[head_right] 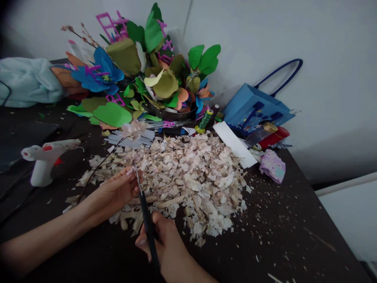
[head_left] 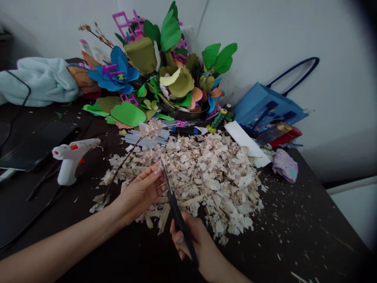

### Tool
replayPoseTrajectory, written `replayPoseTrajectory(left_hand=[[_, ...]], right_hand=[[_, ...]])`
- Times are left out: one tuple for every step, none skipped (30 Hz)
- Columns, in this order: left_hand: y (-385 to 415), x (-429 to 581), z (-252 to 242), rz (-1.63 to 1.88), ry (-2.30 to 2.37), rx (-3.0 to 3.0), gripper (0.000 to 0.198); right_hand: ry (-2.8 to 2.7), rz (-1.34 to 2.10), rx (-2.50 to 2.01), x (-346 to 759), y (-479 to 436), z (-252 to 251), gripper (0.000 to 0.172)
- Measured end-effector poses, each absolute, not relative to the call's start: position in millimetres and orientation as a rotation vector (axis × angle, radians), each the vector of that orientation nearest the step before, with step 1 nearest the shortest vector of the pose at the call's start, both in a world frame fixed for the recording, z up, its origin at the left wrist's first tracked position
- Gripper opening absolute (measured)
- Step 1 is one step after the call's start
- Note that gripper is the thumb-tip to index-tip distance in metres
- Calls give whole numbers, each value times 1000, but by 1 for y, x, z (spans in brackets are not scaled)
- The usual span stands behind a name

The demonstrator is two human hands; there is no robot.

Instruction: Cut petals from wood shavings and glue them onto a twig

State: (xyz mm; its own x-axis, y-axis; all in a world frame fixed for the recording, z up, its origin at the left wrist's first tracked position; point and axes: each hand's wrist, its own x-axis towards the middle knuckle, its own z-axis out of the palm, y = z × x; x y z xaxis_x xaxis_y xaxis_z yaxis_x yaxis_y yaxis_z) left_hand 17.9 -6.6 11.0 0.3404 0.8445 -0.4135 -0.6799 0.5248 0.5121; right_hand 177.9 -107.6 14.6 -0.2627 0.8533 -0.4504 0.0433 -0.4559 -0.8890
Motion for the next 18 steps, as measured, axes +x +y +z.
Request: replayPoseTrajectory(left_hand=[[-7,18,11,1006,702,269,20],[-6,18,10,1005,702,271,20],[-6,18,10,1006,700,273,20],[-6,18,10,1006,698,277,20],[-6,18,9,1006,691,284,19],[-6,17,9,1004,683,293,18],[-6,17,9,1001,675,306,17],[-6,16,8,996,671,321,15],[-5,15,8,991,672,339,13],[-5,13,9,980,682,362,12],[-5,12,9,962,697,392,12],[-5,11,10,938,712,428,12],[-5,9,11,909,724,468,13],[-5,8,12,878,731,509,13],[-5,7,13,850,735,550,14],[-5,6,13,828,738,590,13],[-5,6,14,812,739,627,12],[-5,5,14,796,738,662,11]], right_hand=[[-1128,1781,-1396,177,-108,15,59],[-1129,1781,-1394,176,-109,14,59],[-1130,1782,-1389,175,-110,13,59],[-1128,1786,-1379,175,-110,12,58],[-1129,1791,-1361,176,-111,11,57],[-1131,1788,-1343,178,-111,10,55],[-1139,1770,-1338,181,-109,10,53],[-1167,1728,-1348,186,-107,10,51],[-1207,1631,-1405,193,-103,11,49],[-1280,1500,-1526,201,-97,13,45],[-1394,1289,-1683,210,-91,15,38],[-1540,1056,-1858,219,-85,18,32],[-1666,813,-2046,228,-80,20,29],[-1773,598,-2191,235,-75,22,26],[-1847,424,-2290,241,-71,23,22],[-1892,307,-2346,245,-68,23,21],[-1933,230,-2379,247,-67,22,21],[-1964,187,-2392,248,-67,22,22]])
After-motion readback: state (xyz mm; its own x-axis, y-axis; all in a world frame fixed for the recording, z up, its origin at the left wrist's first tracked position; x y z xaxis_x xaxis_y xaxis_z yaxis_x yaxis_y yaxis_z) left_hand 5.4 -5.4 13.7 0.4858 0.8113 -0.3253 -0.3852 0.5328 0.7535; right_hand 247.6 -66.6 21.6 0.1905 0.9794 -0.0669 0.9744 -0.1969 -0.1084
